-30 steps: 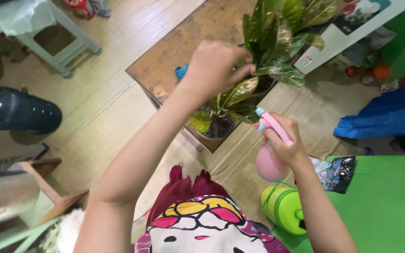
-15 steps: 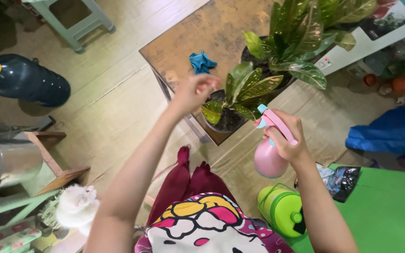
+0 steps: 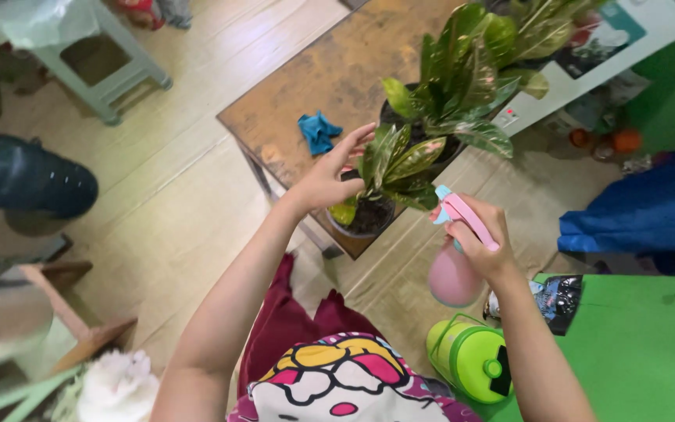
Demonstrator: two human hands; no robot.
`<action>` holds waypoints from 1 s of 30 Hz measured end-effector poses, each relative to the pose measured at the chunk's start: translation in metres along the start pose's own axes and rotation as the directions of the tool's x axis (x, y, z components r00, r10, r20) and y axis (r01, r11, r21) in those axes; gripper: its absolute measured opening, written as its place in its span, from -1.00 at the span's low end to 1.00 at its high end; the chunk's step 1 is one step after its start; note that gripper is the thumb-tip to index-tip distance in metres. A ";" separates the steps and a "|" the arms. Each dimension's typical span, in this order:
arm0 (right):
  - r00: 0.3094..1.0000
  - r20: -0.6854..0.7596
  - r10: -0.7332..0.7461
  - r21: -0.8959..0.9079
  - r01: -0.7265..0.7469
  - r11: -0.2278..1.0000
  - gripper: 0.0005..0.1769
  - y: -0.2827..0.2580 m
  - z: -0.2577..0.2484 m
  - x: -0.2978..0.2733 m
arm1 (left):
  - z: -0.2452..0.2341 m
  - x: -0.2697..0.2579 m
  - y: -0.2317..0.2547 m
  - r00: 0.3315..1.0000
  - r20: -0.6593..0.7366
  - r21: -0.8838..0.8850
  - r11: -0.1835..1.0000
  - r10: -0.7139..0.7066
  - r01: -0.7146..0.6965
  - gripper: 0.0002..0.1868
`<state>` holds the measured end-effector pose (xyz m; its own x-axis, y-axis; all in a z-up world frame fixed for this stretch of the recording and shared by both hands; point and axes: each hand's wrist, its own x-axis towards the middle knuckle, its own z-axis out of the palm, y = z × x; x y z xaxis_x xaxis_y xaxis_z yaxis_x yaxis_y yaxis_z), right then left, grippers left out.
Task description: The person sprays water onto the leaves of a potted plant using a pink spray bottle and then wipes the leaves with a blue cloth. They repeat this process on several leaves of the same plant.
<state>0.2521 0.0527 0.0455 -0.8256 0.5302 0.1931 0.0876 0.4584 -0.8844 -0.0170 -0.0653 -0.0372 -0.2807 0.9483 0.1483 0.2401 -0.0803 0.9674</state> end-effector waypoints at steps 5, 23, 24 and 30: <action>0.999 -0.041 -0.008 -0.020 0.007 1.000 -0.94 -0.021 -0.002 -0.004 | -0.007 0.024 0.002 1.000 0.005 0.118 0.993 0.025 -0.026 -0.13; 0.999 0.033 0.018 0.041 -0.019 0.999 -0.92 -0.077 0.143 0.002 | -0.034 0.045 -0.089 0.983 0.129 0.404 0.912 -0.130 0.068 -0.75; 0.993 -0.030 0.114 0.009 -0.114 0.993 -0.90 -0.075 0.150 0.001 | -0.036 0.045 -0.087 0.975 0.161 0.344 0.935 -0.153 0.090 -0.70; 0.914 -0.285 0.288 0.114 -0.266 0.957 -0.81 -0.020 0.175 0.011 | -0.035 0.039 -0.083 0.926 0.187 -0.111 0.929 -0.329 0.353 -0.70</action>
<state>0.1443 -0.0753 -0.0088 -0.5706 0.8201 0.0427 0.2400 0.2162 -0.9464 -0.0808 -0.0324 -0.1041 -0.1648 0.9616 -0.2194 0.0214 0.2259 0.9739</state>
